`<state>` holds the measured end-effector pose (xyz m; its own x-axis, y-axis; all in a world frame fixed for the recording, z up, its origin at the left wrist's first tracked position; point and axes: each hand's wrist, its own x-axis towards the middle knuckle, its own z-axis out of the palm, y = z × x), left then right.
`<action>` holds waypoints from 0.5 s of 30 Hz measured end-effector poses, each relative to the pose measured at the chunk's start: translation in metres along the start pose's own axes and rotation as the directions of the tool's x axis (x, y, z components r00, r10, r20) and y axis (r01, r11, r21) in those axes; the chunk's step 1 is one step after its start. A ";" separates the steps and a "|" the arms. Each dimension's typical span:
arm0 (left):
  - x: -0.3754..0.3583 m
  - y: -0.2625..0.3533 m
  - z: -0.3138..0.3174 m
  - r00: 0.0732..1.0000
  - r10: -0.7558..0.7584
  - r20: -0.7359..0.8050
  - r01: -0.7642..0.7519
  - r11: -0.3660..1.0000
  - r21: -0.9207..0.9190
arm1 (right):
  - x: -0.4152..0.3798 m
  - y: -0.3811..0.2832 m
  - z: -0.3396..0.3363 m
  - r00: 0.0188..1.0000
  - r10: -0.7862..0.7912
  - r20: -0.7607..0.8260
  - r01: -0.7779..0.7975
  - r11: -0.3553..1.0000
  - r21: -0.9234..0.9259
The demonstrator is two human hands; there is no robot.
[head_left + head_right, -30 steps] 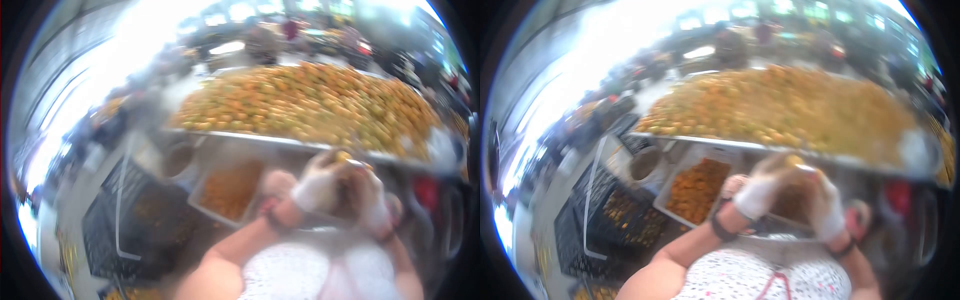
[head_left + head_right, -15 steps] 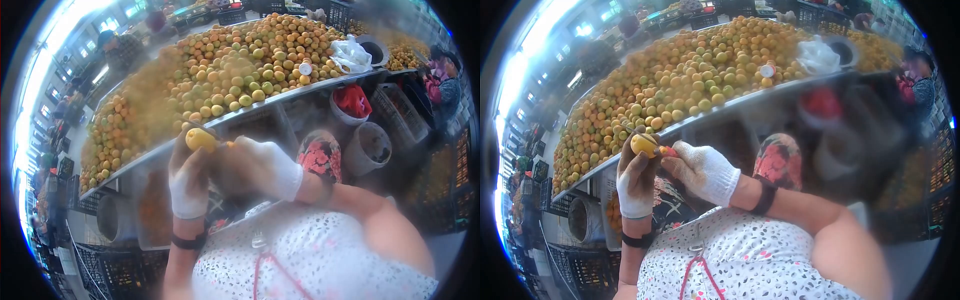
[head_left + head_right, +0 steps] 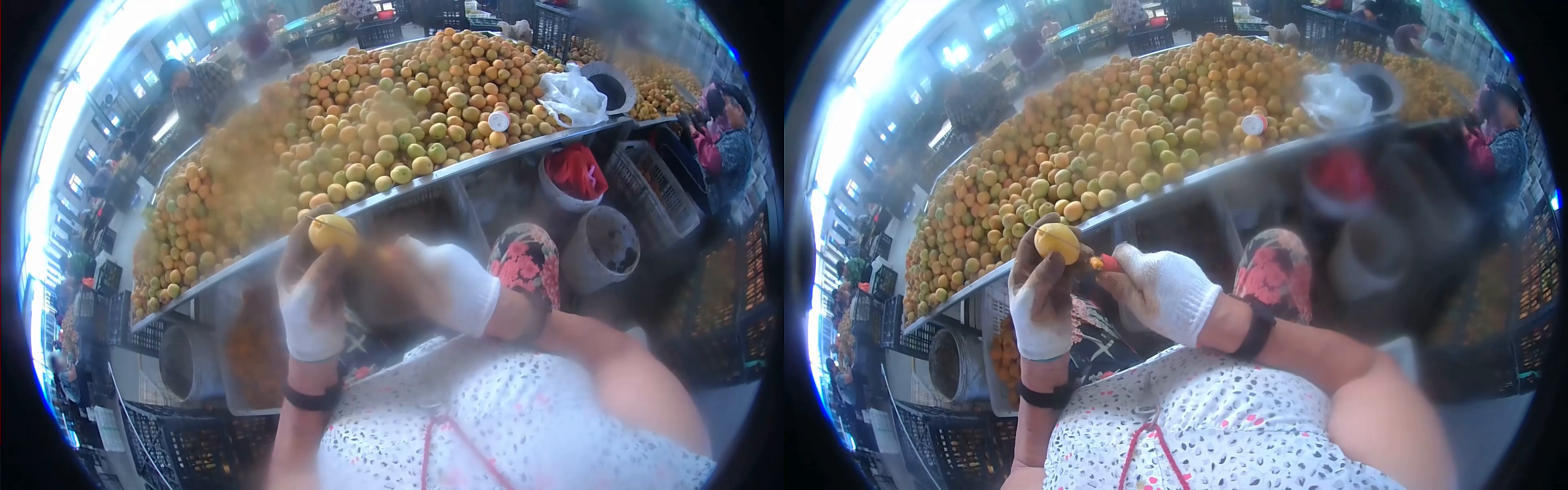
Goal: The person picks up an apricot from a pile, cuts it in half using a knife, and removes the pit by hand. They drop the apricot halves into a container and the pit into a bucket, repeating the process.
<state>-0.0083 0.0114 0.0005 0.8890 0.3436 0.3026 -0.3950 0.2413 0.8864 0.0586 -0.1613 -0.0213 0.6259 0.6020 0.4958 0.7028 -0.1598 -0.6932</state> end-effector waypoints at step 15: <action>0.009 -0.019 0.032 0.988 -0.129 0.089 0.154 0.912 -0.380 | -0.004 0.035 0.033 0.997 0.003 -0.073 -0.012 0.992 -0.128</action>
<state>0.0150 -0.0188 -0.0029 0.9497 0.2274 0.2155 -0.3117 0.6176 0.7221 0.0697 -0.1436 -0.0645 0.6509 0.5425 0.5310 0.7327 -0.2659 -0.6265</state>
